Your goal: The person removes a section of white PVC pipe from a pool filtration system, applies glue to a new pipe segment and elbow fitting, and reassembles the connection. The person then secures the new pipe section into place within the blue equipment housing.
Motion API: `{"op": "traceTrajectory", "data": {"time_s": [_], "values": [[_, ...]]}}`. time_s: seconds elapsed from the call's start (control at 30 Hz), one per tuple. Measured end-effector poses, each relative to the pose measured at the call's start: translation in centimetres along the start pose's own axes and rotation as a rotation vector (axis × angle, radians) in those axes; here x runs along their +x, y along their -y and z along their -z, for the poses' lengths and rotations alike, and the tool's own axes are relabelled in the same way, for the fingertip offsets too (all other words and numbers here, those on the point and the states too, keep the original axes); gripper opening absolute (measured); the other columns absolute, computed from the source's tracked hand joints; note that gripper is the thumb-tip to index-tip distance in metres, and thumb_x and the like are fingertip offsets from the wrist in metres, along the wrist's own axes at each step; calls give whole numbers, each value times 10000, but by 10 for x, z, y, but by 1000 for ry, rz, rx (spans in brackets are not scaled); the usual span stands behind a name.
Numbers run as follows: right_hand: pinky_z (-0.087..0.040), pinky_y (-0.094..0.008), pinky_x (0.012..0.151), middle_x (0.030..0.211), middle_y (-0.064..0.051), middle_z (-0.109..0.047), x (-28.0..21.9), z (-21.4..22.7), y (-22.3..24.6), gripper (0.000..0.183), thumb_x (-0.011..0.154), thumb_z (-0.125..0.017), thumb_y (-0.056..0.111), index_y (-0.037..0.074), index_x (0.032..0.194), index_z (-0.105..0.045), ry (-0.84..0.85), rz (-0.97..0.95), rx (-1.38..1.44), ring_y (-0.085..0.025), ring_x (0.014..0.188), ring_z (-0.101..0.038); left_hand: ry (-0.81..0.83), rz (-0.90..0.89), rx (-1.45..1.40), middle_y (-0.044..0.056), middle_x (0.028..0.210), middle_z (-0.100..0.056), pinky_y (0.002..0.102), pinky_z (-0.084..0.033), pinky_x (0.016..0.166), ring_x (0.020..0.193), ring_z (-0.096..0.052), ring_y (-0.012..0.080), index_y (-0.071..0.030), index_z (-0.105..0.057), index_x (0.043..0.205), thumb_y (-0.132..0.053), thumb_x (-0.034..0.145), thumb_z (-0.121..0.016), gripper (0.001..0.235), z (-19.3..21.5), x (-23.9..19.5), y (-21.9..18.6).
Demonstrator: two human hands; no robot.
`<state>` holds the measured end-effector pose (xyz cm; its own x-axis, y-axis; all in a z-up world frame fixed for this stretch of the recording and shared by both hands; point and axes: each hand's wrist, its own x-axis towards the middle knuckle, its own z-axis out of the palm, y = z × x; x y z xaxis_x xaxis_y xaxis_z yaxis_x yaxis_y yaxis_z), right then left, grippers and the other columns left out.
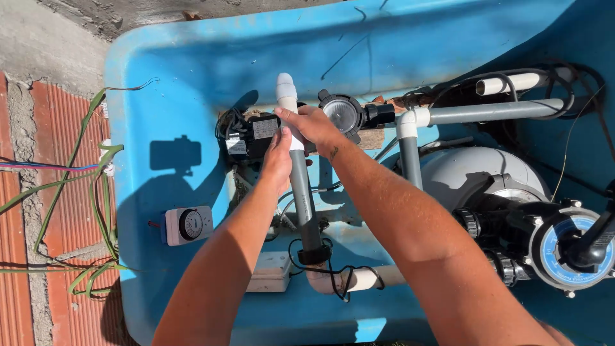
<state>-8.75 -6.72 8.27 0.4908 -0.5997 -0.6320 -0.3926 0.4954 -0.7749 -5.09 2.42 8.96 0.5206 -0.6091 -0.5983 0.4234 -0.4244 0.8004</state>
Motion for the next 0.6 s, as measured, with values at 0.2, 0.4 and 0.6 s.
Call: {"op": "traceTrajectory", "data": {"time_s": [0.2,0.4,0.6], "values": [[-600,-398,528,711,-152,-675,68,-13,-46,211,768,-661,134,3,908,-572,239,-122,384,-299,580,-707,-2,-41,-273,122,1139,-568,437,-545,876,1020,-593,270,-111,-473,1371,-199,856,-690,566,19,4,42],[-611,-399,531,666,-148,-655,88,-11,-59,255,751,-698,138,4,933,-582,117,-99,285,-274,567,-703,38,145,-374,166,1082,-711,491,-626,698,928,-731,334,-151,-563,1200,-401,860,-642,429,21,28,81],[-632,-404,542,666,-113,-676,87,-12,-56,328,754,-710,210,50,1007,-578,81,-44,147,-249,541,-714,161,245,-408,109,676,-659,350,-610,536,570,-682,238,-127,-690,954,-578,838,-546,487,26,30,89]]}}
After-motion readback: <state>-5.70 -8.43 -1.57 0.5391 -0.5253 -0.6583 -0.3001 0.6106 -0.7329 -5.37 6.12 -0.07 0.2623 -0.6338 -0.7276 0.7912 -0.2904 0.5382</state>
